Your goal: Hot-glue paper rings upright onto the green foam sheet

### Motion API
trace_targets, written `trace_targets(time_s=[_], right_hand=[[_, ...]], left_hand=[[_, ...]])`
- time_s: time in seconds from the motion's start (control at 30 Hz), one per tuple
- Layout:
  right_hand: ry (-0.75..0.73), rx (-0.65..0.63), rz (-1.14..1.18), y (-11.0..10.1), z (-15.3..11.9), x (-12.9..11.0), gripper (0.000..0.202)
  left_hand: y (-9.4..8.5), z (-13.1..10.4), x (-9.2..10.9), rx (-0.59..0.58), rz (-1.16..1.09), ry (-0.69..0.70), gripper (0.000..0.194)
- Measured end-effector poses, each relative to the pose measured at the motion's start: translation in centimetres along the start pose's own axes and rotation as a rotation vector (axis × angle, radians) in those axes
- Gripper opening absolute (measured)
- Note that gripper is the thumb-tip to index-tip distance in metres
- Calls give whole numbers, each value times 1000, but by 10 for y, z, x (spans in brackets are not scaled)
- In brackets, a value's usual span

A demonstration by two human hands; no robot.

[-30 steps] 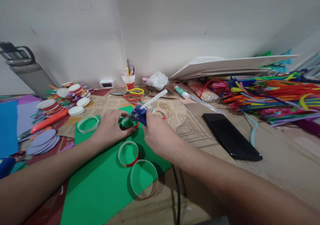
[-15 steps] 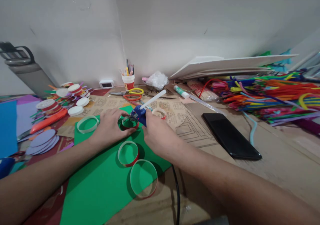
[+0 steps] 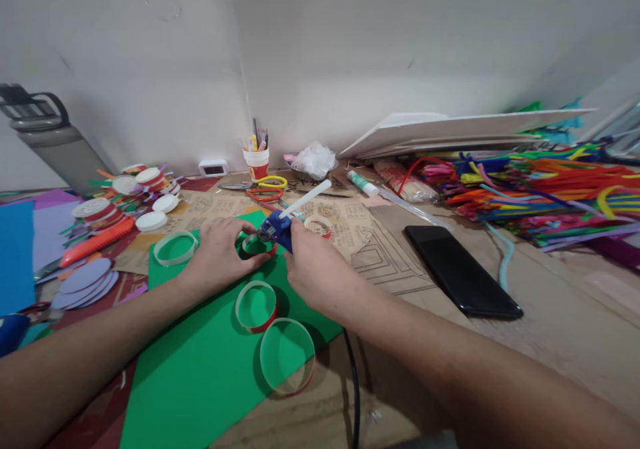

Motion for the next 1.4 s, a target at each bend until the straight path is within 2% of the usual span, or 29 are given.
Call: trace_targets(time_s=[1.07,1.4], right_hand=[[-19,6,12,1,-2,-2,38],[31,-53,-46,1,-4,-8,42]], left_hand=[[2,2,-1,-11,-12,-21,44],[1,1,0,-1,-15,-33,50]])
Point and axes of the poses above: each hand's wrist, its own z-axis towards the middle knuckle, its own y-axis out of the palm, x = y × z, the point moved 2 cm from there along z, towards the middle knuckle, and after that the axes turned 7 degrees about y, right-handed, at the moved point
